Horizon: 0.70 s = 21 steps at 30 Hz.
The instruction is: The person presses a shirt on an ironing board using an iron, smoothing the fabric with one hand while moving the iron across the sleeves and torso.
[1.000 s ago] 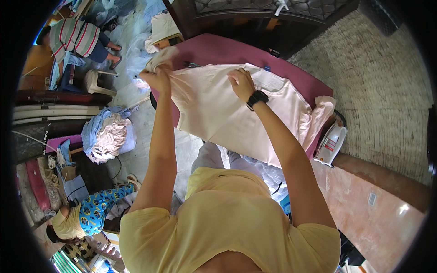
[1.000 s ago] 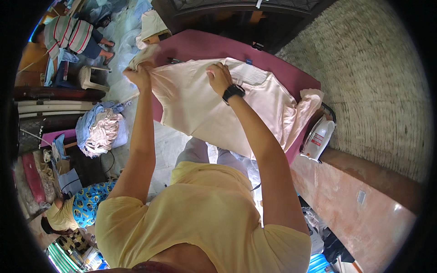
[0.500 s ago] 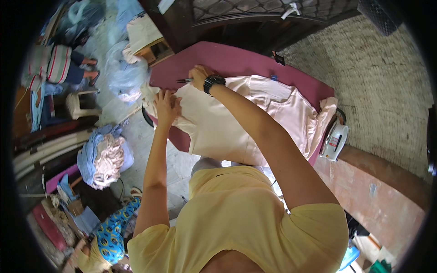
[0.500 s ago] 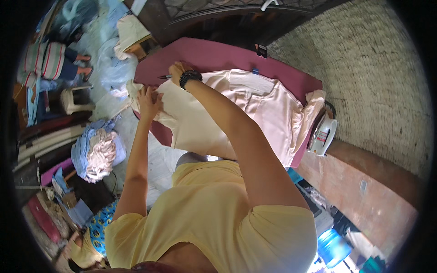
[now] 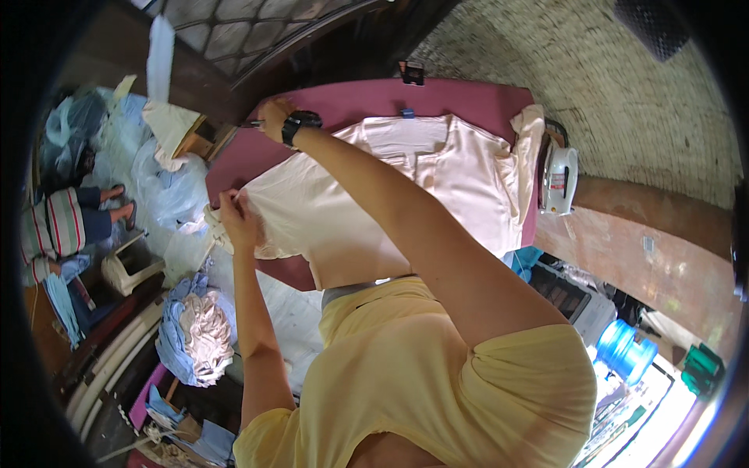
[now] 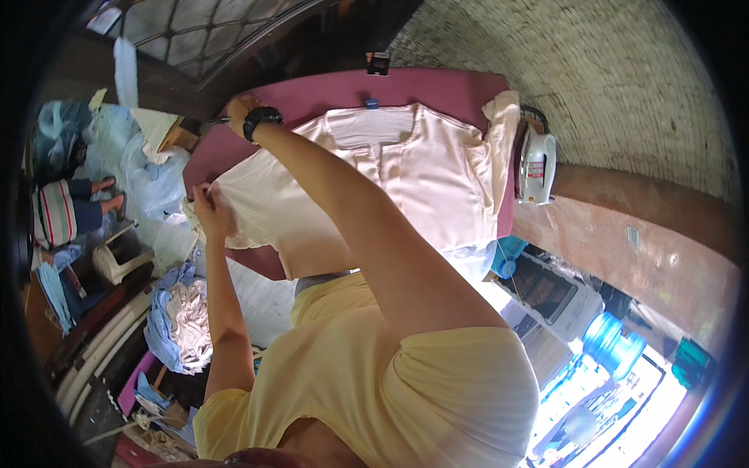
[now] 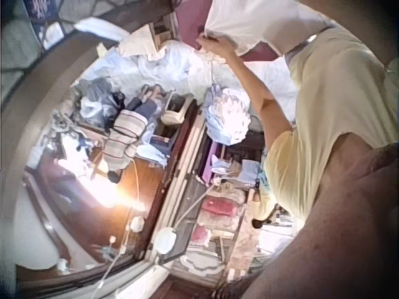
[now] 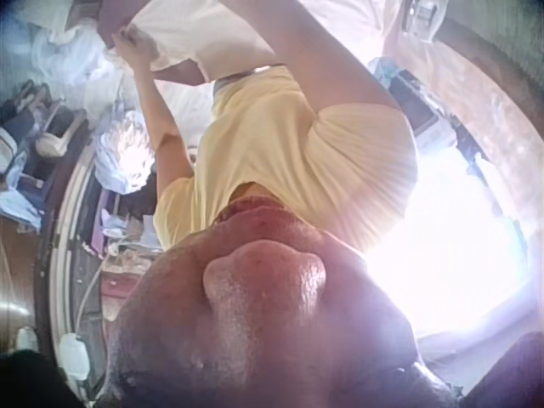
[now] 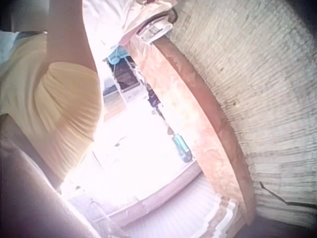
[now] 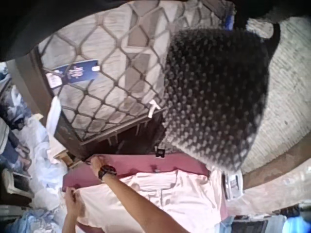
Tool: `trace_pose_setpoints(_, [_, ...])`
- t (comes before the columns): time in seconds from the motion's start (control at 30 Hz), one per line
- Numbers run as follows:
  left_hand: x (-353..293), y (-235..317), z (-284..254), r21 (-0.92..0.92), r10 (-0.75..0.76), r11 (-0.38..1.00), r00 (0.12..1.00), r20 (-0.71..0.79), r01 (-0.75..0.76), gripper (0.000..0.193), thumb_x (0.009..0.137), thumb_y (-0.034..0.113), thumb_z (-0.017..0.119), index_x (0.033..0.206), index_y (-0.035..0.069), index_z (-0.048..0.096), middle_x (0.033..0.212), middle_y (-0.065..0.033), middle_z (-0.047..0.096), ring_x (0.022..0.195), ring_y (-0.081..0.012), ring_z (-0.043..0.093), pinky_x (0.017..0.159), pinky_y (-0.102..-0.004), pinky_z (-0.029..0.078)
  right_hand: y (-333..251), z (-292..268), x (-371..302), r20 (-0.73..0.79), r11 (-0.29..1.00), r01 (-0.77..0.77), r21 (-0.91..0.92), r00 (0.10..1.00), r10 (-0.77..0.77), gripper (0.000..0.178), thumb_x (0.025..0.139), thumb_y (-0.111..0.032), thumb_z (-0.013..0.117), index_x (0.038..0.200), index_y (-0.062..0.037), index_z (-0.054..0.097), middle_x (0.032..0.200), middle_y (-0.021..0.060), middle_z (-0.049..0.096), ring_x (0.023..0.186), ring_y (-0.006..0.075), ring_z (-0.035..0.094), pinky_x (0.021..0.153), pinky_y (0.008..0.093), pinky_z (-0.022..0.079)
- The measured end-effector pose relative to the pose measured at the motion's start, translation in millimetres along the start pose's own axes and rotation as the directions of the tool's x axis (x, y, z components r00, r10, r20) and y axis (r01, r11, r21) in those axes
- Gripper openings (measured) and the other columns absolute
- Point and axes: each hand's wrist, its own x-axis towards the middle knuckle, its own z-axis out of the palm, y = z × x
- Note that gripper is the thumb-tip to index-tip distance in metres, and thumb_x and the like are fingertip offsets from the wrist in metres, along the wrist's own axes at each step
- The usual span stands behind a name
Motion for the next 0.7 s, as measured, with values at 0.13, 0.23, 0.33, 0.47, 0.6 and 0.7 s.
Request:
trace_pose_setpoints(0.13, [10, -4, 7, 0.098, 0.056, 0.994, 0.998, -0.032, -0.053, 0.009, 0.091, 0.007, 0.061, 0.093, 0.002, 0.054, 0.085, -0.0143, 0.056, 0.077, -0.0296, 0.055, 0.069, -0.0381, 0.043, 17, -29, -57, -0.384, 0.994, 0.102, 0.027, 0.920, -0.084, 0.038, 0.080, -0.018, 0.071, 0.116, -0.0103, 0.063, 0.119, 0.0151, 0.057, 0.117, 0.0362, 0.050, 0.098, 0.0472, 0.043])
trace_pose_setpoints(0.23, [10, -8, 13, 0.320, 0.091, 0.946, 0.992, -0.091, -0.057, 0.012, 0.086, 0.007, 0.064, 0.094, 0.005, 0.056, 0.094, -0.0144, 0.057, 0.090, -0.0336, 0.055, 0.079, -0.0458, 0.041, 79, -71, -132, -0.554, 0.984, 0.176, 0.026, 0.822, -0.132, 0.040, 0.081, -0.011, 0.068, 0.119, -0.0078, 0.058, 0.118, 0.0168, 0.056, 0.120, 0.0379, 0.047, 0.101, 0.0476, 0.039])
trace_pose_setpoints(0.33, [9, 6, 30, 0.580, 0.064, 0.808, 0.962, -0.265, 0.106, 0.022, 0.082, 0.015, 0.070, 0.099, 0.007, 0.059, 0.106, -0.0160, 0.054, 0.104, -0.0393, 0.050, 0.091, -0.0560, 0.034, 181, -107, -243, -0.615, 0.980, 0.090, -0.178, 0.767, -0.182, 0.031, 0.080, -0.001, 0.063, 0.111, -0.0052, 0.057, 0.112, 0.0177, 0.054, 0.112, 0.0379, 0.050, 0.094, 0.0440, 0.045])
trace_pose_setpoints(0.47, [6, 116, 124, 0.146, 0.405, 0.911, 0.904, -0.139, -0.385, 0.027, 0.080, 0.010, 0.068, 0.106, 0.007, 0.060, 0.110, -0.0173, 0.054, 0.107, -0.0388, 0.050, 0.094, -0.0521, 0.037, 250, -170, -335, -0.636, 0.938, -0.198, -0.284, 0.771, -0.029, 0.026, 0.082, -0.003, 0.059, 0.108, -0.0042, 0.055, 0.112, 0.0177, 0.051, 0.105, 0.0372, 0.050, 0.089, 0.0507, 0.041])
trace_pose_setpoints(0.6, [-33, 227, 245, -0.324, 0.657, 0.754, 0.658, 0.369, -0.571, 0.032, 0.084, 0.002, 0.060, 0.116, 0.006, 0.058, 0.121, -0.0117, 0.052, 0.114, -0.0312, 0.050, 0.098, -0.0409, 0.040, 307, -181, -361, -0.649, 0.825, -0.425, -0.372, 0.755, 0.097, 0.041, 0.082, -0.008, 0.060, 0.122, -0.0030, 0.051, 0.123, 0.0216, 0.049, 0.115, 0.0403, 0.046, 0.100, 0.0539, 0.036])
trace_pose_setpoints(0.7, [-53, 257, 289, -0.176, 0.702, 0.681, 0.563, 0.436, -0.711, 0.035, 0.087, 0.014, 0.062, 0.121, 0.008, 0.056, 0.130, -0.0082, 0.049, 0.122, -0.0285, 0.046, 0.105, -0.0438, 0.036, 315, -203, -366, -0.736, 0.646, -0.655, -0.393, 0.645, 0.207, 0.042, 0.090, -0.019, 0.053, 0.129, -0.0039, 0.051, 0.129, 0.0236, 0.048, 0.122, 0.0426, 0.042, 0.110, 0.0545, 0.027])
